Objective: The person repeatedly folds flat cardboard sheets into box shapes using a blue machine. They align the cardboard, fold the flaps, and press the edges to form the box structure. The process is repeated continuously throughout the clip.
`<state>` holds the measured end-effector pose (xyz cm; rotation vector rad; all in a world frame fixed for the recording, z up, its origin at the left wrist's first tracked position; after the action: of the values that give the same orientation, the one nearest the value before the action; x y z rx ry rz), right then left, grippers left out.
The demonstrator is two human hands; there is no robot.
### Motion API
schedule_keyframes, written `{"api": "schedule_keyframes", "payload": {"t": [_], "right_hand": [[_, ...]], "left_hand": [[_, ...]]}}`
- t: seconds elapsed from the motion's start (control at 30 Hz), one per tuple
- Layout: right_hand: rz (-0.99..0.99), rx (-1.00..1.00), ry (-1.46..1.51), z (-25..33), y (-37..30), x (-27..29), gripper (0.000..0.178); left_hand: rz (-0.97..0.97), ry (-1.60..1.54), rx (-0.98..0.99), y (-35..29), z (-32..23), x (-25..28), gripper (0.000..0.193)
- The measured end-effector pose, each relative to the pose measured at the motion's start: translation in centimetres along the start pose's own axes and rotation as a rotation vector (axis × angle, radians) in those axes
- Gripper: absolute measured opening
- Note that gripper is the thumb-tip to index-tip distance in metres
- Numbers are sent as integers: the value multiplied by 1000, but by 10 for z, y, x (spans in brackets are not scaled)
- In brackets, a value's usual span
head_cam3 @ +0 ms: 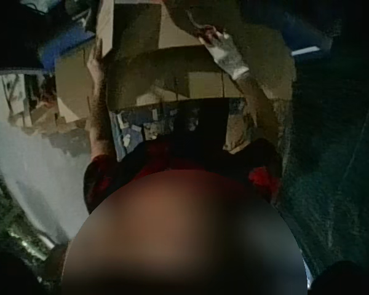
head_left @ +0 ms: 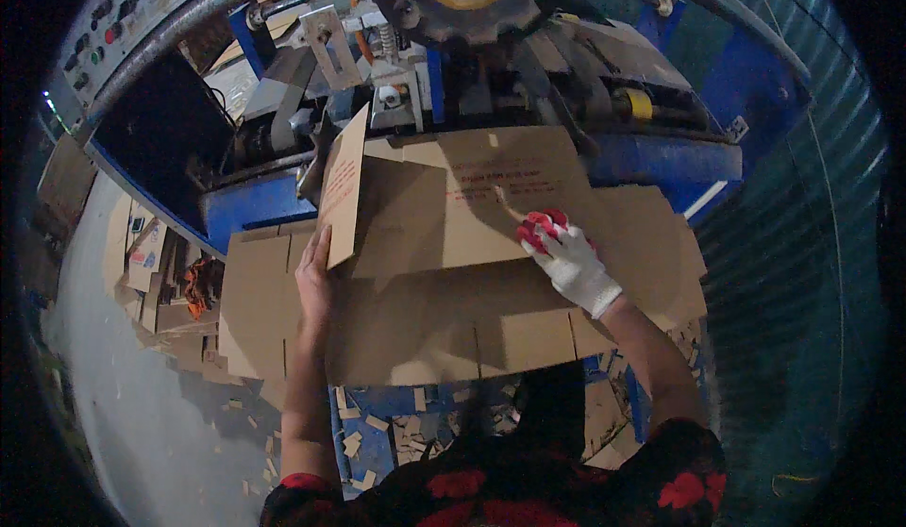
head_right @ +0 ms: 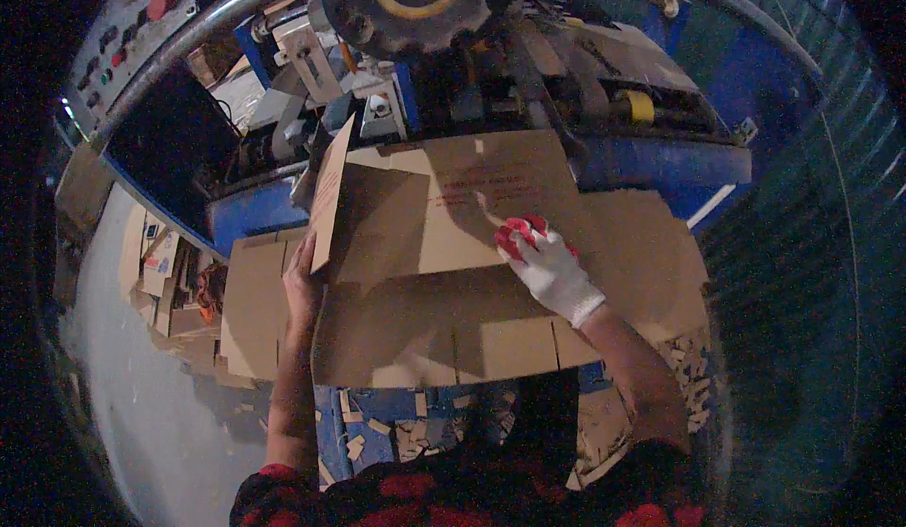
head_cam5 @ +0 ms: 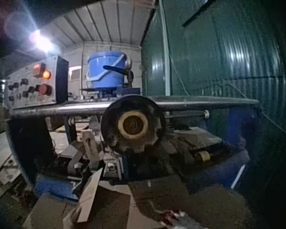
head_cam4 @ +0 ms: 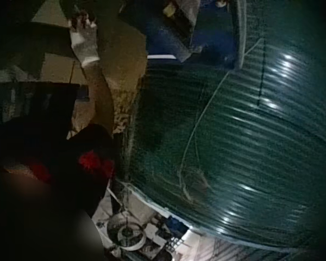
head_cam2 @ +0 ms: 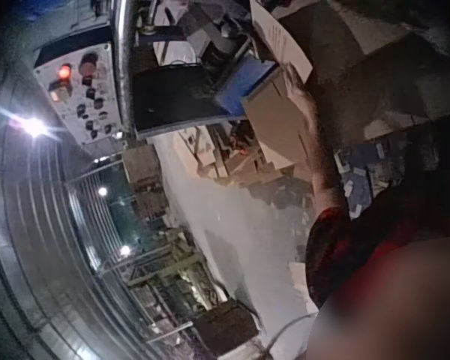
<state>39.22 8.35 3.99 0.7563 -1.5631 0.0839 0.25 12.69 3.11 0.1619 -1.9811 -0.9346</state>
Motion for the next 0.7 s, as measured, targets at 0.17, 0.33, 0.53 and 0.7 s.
{"api": "schedule_keyframes", "payload": {"t": [0.17,0.33,0.53,0.7], "right_hand": [[125,-49,-299,-48,81,-47,48],[77,-367,-274,-92,173,-69,47],[-320,-446,106,-109,113,-22,42],[-101,-782,85,-77,-72,17,54]], "left_hand": [[131,447,-101,81,41,-54,57],[138,138,318,147,89,-110,41],[186,-11,8,64,54,-58,39],[223,762,729,-109,100,114,50]]}}
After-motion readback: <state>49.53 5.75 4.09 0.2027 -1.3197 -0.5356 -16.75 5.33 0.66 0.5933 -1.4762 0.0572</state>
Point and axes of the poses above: each hand's wrist, its own y-axis towards the middle knuckle, its own x-axis out of the back of the hand, z = x × y, the point moved 5 cm from there along y, towards the middle knuckle, and after that the axes turned 9 degrees about -x, right-handed, at the moved point
